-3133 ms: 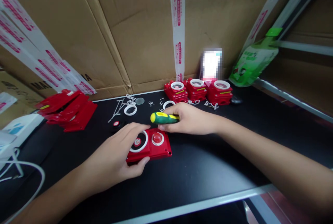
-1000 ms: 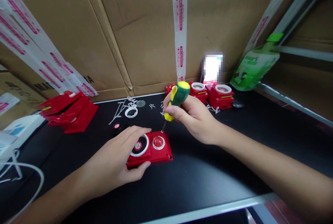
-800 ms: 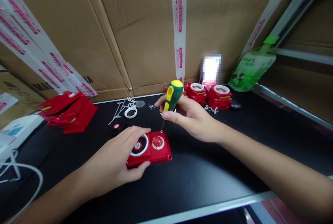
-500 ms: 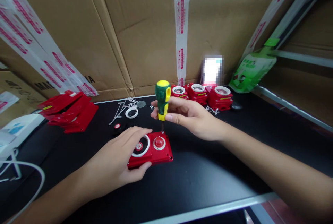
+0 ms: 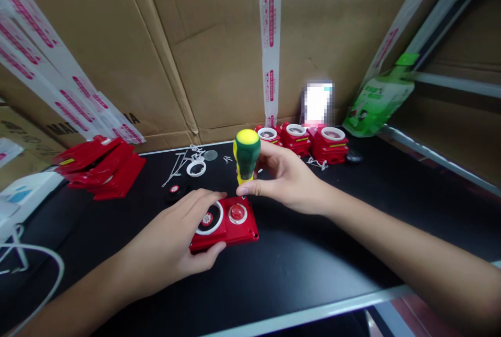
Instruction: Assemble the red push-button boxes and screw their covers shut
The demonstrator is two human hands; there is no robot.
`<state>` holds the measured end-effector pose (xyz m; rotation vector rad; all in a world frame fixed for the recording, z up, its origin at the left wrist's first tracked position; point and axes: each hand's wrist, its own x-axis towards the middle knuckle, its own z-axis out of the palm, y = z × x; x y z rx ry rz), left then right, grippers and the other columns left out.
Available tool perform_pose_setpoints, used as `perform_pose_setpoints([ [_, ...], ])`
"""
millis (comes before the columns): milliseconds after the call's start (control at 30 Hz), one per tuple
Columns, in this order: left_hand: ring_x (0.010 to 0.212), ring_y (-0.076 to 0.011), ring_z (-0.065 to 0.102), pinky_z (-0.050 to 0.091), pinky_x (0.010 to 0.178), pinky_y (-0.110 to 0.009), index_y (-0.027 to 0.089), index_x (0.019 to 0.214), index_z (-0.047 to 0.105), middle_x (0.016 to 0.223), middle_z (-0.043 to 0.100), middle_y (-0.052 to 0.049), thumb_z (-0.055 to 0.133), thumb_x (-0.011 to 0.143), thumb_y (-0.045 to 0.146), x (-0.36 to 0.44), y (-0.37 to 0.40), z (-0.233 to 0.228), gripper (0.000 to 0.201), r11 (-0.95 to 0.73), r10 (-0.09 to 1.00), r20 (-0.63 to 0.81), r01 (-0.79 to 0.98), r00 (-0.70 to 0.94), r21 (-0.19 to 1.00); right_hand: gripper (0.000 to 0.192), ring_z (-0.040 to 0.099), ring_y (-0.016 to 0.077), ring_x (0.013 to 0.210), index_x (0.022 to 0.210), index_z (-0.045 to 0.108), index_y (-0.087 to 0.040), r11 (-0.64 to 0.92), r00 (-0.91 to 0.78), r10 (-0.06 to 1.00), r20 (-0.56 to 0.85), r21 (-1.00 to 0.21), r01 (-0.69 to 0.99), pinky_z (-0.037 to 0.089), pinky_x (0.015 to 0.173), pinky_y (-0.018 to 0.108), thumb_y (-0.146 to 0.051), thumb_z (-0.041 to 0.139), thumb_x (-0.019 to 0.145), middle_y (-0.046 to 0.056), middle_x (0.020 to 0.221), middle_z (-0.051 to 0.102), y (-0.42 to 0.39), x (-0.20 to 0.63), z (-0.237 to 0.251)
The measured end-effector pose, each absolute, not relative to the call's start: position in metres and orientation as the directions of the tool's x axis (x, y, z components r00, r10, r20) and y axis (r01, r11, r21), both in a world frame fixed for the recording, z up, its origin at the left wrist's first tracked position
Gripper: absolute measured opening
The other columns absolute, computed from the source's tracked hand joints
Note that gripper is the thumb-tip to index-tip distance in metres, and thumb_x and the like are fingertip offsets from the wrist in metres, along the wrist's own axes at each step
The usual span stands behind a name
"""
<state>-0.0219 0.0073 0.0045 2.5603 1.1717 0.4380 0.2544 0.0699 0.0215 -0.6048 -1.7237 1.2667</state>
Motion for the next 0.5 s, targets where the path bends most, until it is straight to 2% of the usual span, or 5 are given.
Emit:
perform_pose_setpoints([
  [100,0.131,-0.0346,0.073,0.062,0.112,-0.051,0.027,0.155,0.051,0.148,0.069,-0.013,0.075,0.096,0.032,-0.022,0.008,0.004,0.064,-0.632,0.765,0.151,0.683,0.627,0.366,0.049,0.06,0.0172,0.084,0.104,0.07,-0.018,0.376,-0.453,0.816,0.359,-0.925,-0.055,0.048,0.077,0.032,-0.038,0.105,0.075,-0.001,0.092,0.068,0.069,0.253,0.018],
  [233,0.136,-0.035,0.071,0.061,0.115,-0.052,0.029,0.158,0.047,0.153,0.067,-0.013,0.075,0.097,0.033,-0.024,0.008,0.002,0.067,-0.644,0.757,0.163,0.679,0.633,0.352,0.041,0.058,0.0143,0.081,0.111,0.075,-0.018,0.395,-0.455,0.809,0.373,-0.917,-0.051,0.049,0.074,0.03,-0.04,0.098,0.085,0.0,0.101,0.068,0.07,0.255,0.019],
  [400,0.135,-0.0351,0.072,0.062,0.114,-0.05,0.03,0.157,0.049,0.152,0.068,-0.012,0.076,0.096,0.033,-0.024,0.007,0.002,0.067,-0.647,0.756,0.183,0.672,0.629,0.36,0.043,0.062,0.0124,0.082,0.132,0.072,-0.018,0.335,-0.57,0.748,0.339,-0.935,-0.117,0.053,0.074,0.028,-0.034,0.089,0.095,0.006,0.119,0.075,0.071,0.264,0.03],
  [500,0.134,-0.0346,0.072,0.062,0.114,-0.049,0.03,0.156,0.05,0.151,0.069,-0.011,0.076,0.095,0.031,-0.023,0.007,0.003,0.067,-0.647,0.756,0.19,0.672,0.626,0.361,0.041,0.066,0.0124,0.083,0.137,0.07,-0.017,0.322,-0.64,0.698,0.322,-0.939,-0.122,0.059,0.08,0.03,-0.033,0.082,0.102,0.009,0.126,0.077,0.072,0.269,0.036],
])
